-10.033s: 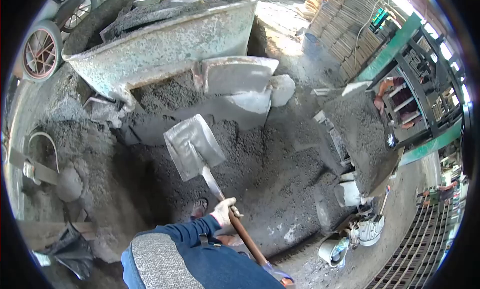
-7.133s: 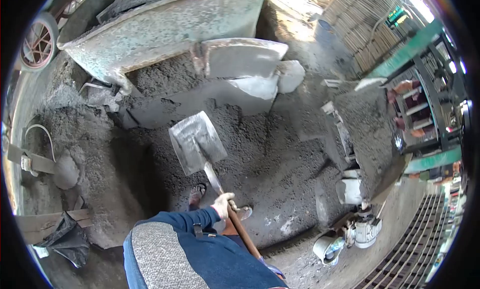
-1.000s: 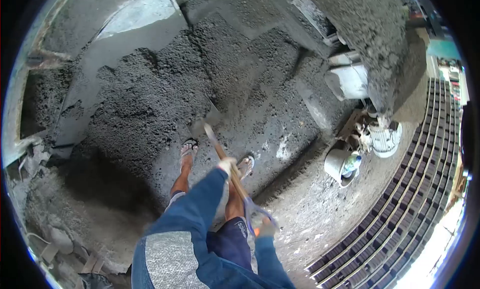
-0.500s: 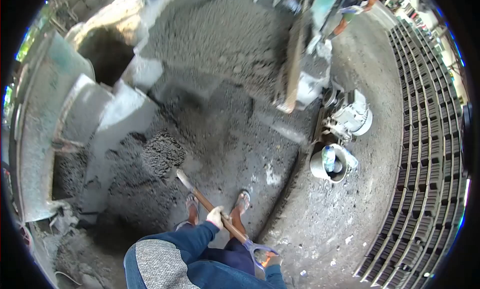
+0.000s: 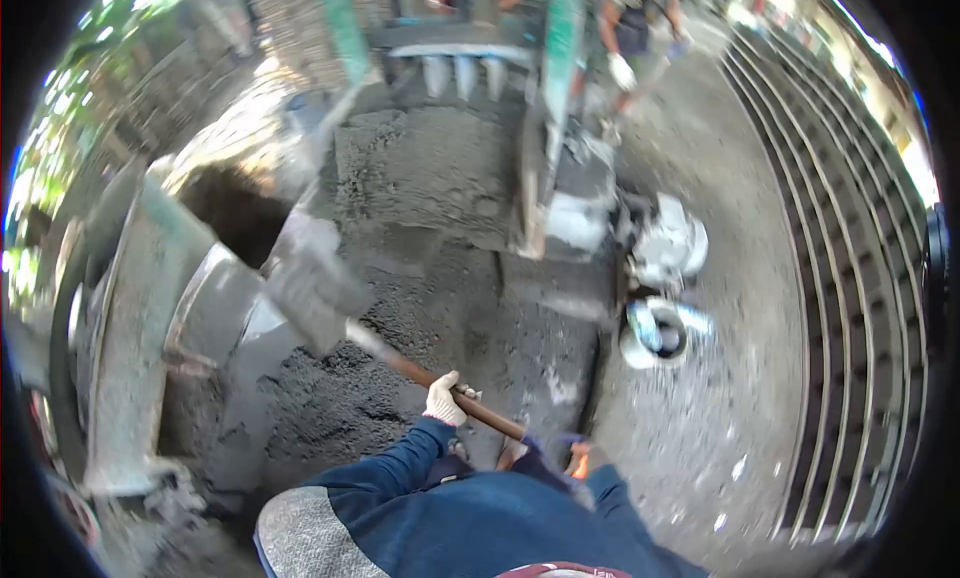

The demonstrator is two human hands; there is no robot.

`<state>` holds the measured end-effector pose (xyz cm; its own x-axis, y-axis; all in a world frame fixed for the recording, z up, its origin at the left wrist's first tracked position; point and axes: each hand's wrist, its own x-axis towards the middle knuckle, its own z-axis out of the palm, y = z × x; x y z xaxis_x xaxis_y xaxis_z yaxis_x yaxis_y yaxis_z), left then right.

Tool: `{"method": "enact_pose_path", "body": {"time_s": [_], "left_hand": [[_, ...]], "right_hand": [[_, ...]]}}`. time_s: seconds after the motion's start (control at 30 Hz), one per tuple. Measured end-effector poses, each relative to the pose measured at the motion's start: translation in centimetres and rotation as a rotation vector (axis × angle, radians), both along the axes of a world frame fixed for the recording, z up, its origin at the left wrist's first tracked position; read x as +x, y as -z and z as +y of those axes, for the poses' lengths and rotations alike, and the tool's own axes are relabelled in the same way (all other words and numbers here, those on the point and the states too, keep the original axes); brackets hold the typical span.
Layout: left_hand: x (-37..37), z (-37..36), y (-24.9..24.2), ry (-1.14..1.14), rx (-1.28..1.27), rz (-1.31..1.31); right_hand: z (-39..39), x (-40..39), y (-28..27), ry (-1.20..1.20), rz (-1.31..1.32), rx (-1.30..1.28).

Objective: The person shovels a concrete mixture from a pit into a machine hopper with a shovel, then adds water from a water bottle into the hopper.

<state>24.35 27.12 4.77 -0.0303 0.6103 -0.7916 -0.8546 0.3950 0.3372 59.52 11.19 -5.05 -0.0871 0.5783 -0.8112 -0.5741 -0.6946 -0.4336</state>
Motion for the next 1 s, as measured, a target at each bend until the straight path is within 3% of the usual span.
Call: {"method": "enact_pose_path", "body": {"time_s": [0.1, 0.2, 0.27, 0.3, 0.37, 0.4, 0.47, 0.57, 0.6, 0.7, 0.8, 0.9, 0.93, 1.0], "left_hand": [[-2.9, -4.7, 8.7, -0.012, -0.059, 0.134], [-9.5, -7.6, 11.8, 0.174, -0.2, 0.185], [-13.7, -8.8, 13.9, 0.189, -0.312, 0.109], [-17.4, -10.9, 17.0, 0.511, -0.141, 0.469], [-17.5, -12.8, 16.1, 0.502, -0.167, 0.477], [-16.5, -13.4, 15.1, 0.406, -0.233, 0.374], [-14.7, -15.0, 13.2, 0.288, -0.322, 0.272], [-11.8, -17.9, 10.1, 0.175, -0.408, 0.241], [-11.1, -18.8, 9.3, 0.139, -0.436, 0.247], [-8.3, -20.2, 6.3, 0.037, -0.501, 0.269], [-5.9, -21.0, 4.4, -0.047, -0.517, 0.309], [-4.3, -23.5, 3.9, -0.135, -0.489, 0.344], [-3.7, -24.1, 3.7, -0.153, -0.474, 0.366], [-2.2, -26.1, 3.3, -0.172, -0.453, 0.432]], "right_hand": [[0.5, -1.5, -5.5, 0.083, 0.005, 0.004], [3.4, -1.5, -9.2, 0.184, -0.105, 0.014], [6.1, 2.0, -4.0, 0.199, -0.317, 0.112], [8.0, 4.1, -3.2, 0.103, -0.543, 0.145], [12.2, 9.1, -1.5, -0.3, -1.248, 0.129], [14.4, 11.6, -0.8, -0.373, -1.426, 0.075], [18.3, 18.0, 1.9, -0.276, -1.209, -0.025], [23.5, 24.9, 6.7, -0.326, -1.423, -0.036], [25.6, 26.9, 6.6, -0.441, -1.329, -0.138], [30.9, 31.0, 10.1, -0.584, -1.471, -0.171], [34.3, 33.6, 15.1, -0.712, -1.607, 0.099], [36.3, 36.0, 21.9, -0.69, -1.571, 0.53], [36.5, 35.5, 19.6, -0.695, -1.451, 0.491], [36.1, 36.5, 20.6, -0.63, -1.387, 0.618]]}}
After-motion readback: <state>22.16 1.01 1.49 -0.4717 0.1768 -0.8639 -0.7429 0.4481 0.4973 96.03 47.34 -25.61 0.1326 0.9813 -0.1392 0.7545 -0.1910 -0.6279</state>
